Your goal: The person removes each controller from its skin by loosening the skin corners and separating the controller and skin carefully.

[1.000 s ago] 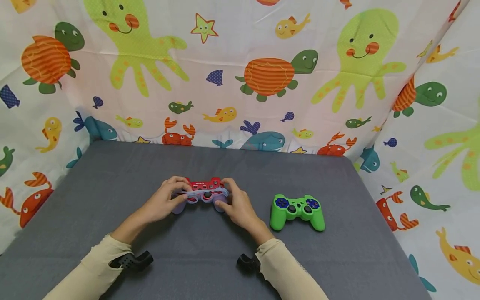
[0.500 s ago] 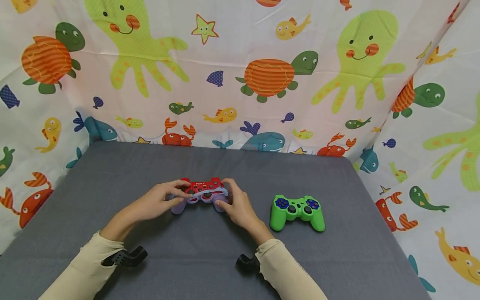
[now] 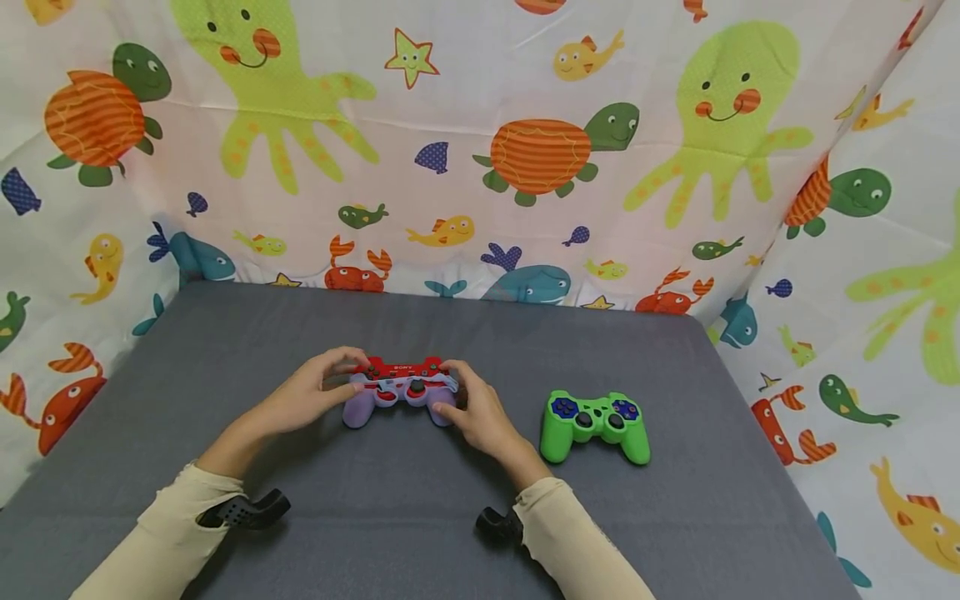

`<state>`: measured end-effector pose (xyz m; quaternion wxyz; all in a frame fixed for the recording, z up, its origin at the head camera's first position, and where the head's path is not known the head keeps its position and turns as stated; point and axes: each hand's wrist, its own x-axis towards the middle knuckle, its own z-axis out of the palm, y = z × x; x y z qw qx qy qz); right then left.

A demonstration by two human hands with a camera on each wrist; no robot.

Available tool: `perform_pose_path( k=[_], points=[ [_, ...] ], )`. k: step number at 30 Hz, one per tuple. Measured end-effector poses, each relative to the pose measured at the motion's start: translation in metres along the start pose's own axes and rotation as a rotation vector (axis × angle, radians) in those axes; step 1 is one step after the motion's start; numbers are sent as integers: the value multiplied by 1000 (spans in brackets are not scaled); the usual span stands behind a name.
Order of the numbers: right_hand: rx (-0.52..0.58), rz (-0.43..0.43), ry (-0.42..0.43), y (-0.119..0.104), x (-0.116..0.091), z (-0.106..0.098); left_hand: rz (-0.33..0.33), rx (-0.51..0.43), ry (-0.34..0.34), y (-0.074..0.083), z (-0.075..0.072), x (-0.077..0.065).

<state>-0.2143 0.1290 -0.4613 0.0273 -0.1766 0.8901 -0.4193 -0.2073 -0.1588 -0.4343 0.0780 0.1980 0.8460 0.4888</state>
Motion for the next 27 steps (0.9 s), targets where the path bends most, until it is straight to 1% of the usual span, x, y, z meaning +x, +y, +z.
perform_pose_path(
  k=[2, 6, 8, 12, 16, 18, 20, 22, 24, 27],
  points=[
    [-7, 1, -8, 0, -1, -1, -3, 16, 1, 0, 2, 0],
    [-12, -12, -8, 0, -1, 0, 10, 58, -43, -1, 5, 0],
    [-12, -25, -11, 1, -1, 0, 13, 57, -52, -3, 5, -1],
    [-15, -50, -22, 2, -2, 0, -3, 60, -49, -6, 4, -1],
    [-22, -77, -48, 2, -3, 1, -30, 114, -38, -6, 6, 0],
    [-17, -114, -63, 2, -3, 2, -35, 138, -21, -6, 8, 0],
    [24, -131, -83, 1, -3, 3, -39, 157, -4, -5, 10, 0],
    [93, -137, -102, -1, -3, 3, -28, 172, 15, -4, 12, -1],
    [175, -125, -109, -4, -3, 3, -20, 183, 38, -2, 14, 0],
    [249, -92, -86, -9, -3, 5, -20, 190, 75, 0, 19, 0]
  ],
)
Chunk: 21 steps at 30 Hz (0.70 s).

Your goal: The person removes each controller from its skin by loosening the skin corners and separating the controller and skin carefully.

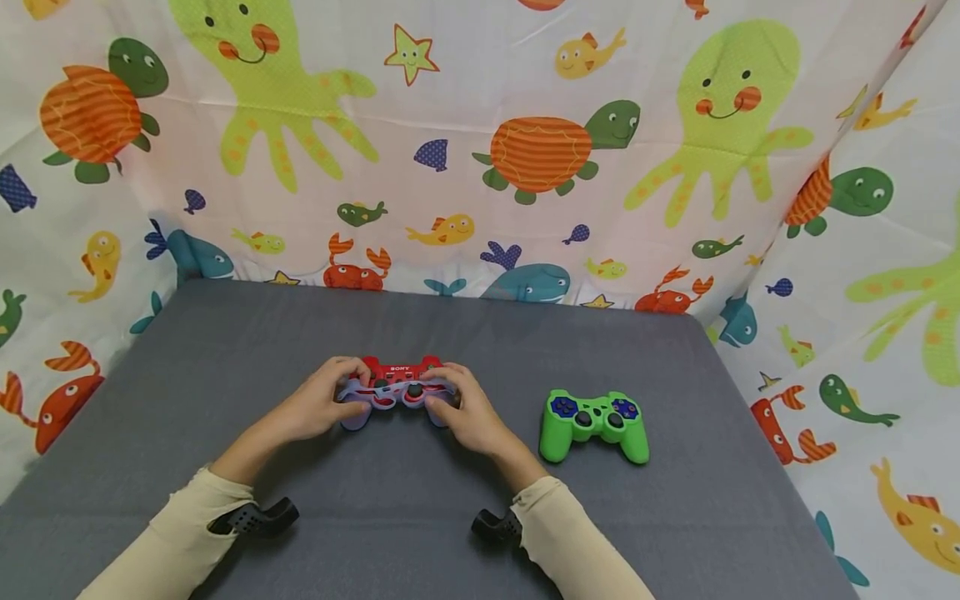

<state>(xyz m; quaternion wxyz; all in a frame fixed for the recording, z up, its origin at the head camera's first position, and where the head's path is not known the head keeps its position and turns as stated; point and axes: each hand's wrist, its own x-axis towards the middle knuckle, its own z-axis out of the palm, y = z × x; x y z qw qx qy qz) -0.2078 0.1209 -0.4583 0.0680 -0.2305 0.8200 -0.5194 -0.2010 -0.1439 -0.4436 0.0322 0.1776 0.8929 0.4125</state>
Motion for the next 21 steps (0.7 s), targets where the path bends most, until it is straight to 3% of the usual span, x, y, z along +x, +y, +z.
perform_pose_path(
  k=[8, 12, 21],
  points=[
    [25, 57, 127, -2, 2, 13, -37, 37, 40, 5, 6, -1],
    [32, 45, 193, -3, 2, 17, -32, 31, 69, 7, 7, -2],
    [-12, 20, 259, -4, 4, 17, -54, 71, 66, 13, 9, -2]
  ],
)
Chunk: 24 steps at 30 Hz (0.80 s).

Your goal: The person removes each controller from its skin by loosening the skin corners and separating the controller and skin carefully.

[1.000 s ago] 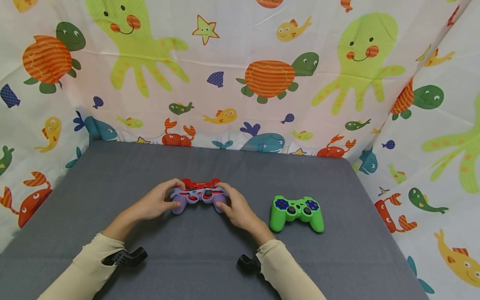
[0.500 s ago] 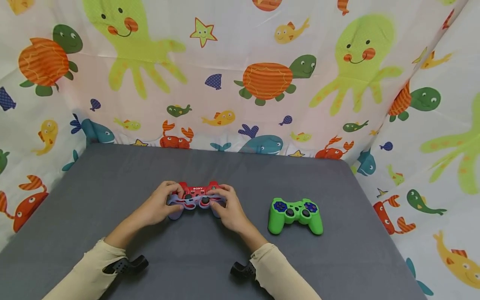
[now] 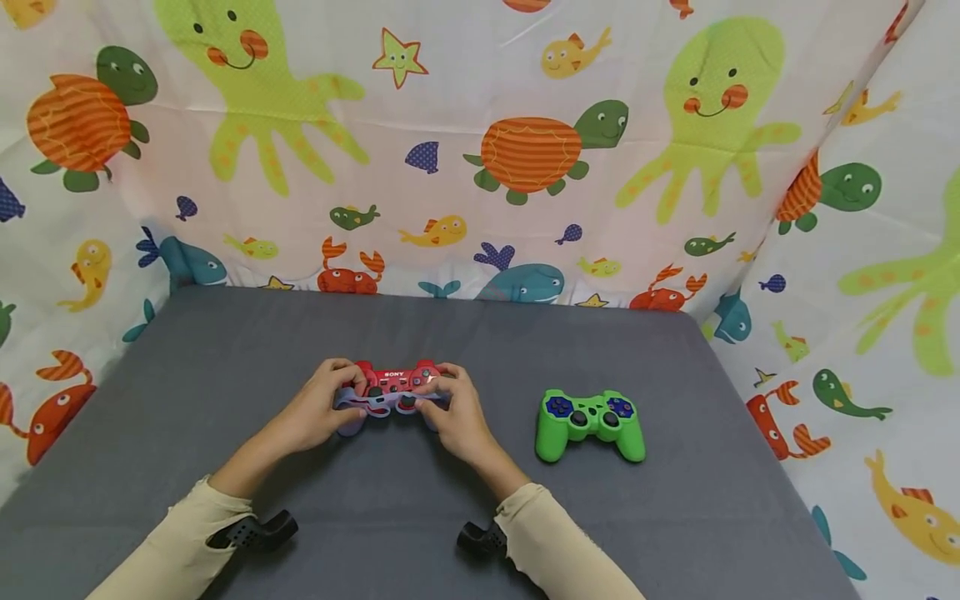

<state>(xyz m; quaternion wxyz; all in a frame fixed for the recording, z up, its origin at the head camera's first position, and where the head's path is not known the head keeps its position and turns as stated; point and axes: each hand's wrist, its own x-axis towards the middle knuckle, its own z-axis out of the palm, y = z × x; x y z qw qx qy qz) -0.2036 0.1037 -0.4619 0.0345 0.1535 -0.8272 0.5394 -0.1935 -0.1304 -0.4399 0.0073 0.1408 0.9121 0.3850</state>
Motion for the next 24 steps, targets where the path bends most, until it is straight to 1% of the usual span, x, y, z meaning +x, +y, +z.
perform_pose_path(
  k=[6, 8, 10, 15, 17, 19, 21, 24],
  points=[
    [-19, -5, 9, -3, -2, 3, -1, 28, 2, 0, 1, -1],
    [-3, 0, 6, -3, -2, 3, 4, 37, 5, 0, 1, -1],
    [43, 27, -5, -3, -1, 2, 13, 44, 6, 0, 2, 0],
    [225, 142, -57, -3, -2, 0, 16, 53, 7, 1, 3, -1],
    [269, 176, -74, -3, -2, -1, 14, 53, 10, 1, 3, -1],
    [288, 192, -86, -3, -2, -1, 13, 50, 17, 1, 4, -1],
    [287, 191, -98, -1, -2, -2, 19, 50, 27, -1, 5, 0],
    [262, 143, -126, 2, 0, -2, 22, 49, 50, -2, 5, 1]
  ],
)
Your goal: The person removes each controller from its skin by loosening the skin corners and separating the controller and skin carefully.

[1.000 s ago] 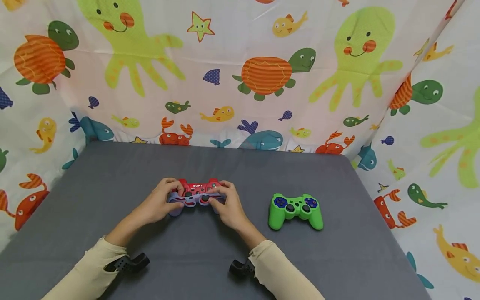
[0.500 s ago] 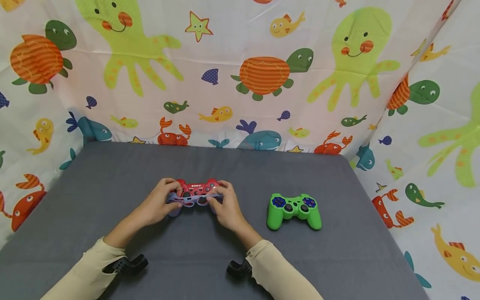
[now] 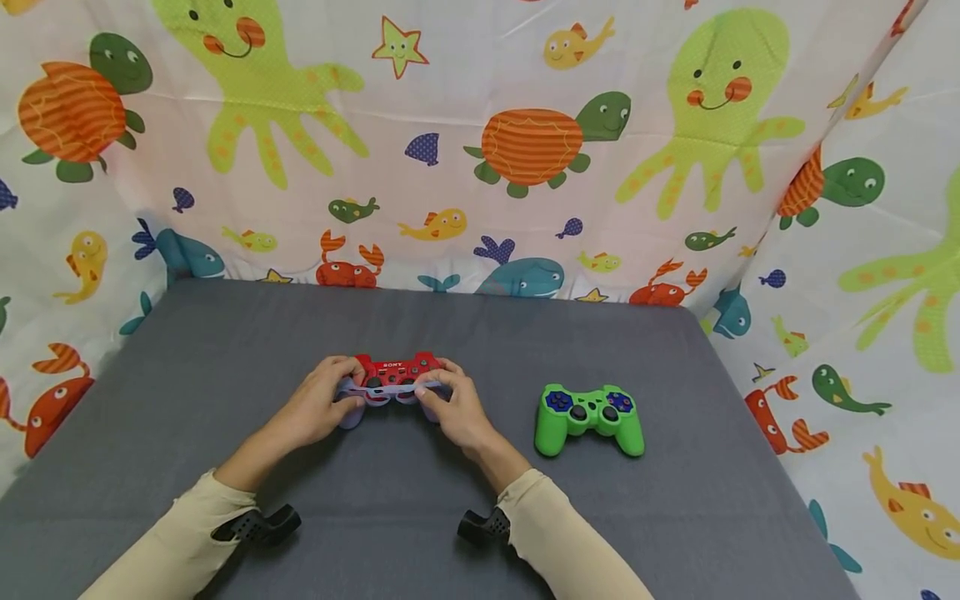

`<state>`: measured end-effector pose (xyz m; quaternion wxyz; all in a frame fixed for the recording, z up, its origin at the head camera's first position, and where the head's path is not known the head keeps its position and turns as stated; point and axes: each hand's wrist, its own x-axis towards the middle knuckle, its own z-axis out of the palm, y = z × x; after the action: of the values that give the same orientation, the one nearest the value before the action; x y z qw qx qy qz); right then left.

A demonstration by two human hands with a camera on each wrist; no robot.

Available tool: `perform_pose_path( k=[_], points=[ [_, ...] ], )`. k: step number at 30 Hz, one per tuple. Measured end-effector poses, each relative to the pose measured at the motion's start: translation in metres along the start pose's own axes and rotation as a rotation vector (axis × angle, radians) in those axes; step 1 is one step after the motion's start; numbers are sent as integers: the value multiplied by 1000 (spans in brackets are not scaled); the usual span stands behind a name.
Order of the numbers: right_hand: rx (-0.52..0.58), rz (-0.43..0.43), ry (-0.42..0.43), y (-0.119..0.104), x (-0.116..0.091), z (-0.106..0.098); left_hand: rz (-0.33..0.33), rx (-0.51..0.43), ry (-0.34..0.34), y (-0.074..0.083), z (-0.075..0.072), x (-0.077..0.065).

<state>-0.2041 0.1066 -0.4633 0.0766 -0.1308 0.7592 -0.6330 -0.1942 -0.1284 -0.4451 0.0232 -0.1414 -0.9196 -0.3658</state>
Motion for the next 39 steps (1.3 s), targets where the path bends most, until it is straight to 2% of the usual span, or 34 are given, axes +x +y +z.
perform_pose_path(
  k=[4, 8, 11, 16, 19, 21, 26, 30, 33, 39],
  points=[
    [-130, -93, -58, 2, 1, -5, 2, 6, 17, -1, 0, 2],
    [-231, -133, -104, 0, 0, -11, 2, 9, 12, -1, -2, 2],
    [-231, -147, -114, -1, 1, -15, 5, 6, 11, -1, -3, 2],
    [-182, -163, -28, -1, 4, -16, 9, 0, -3, -3, -5, 2],
    [-184, -157, -10, -1, 5, -18, 28, -2, -7, -6, -4, 2],
    [-261, -144, -35, -2, 4, -22, 44, 2, -6, -7, -4, 3],
    [-559, -102, -152, -6, 0, -33, 67, 4, -5, -10, -3, 4],
    [-634, -83, -216, -5, -1, -35, 59, -6, -8, -12, -3, 4],
    [-653, -71, -212, -2, -1, -33, 47, -18, -38, -13, -4, 4],
    [-667, -67, -182, 1, -1, -31, 25, -33, -159, -18, -11, 4]
  ],
)
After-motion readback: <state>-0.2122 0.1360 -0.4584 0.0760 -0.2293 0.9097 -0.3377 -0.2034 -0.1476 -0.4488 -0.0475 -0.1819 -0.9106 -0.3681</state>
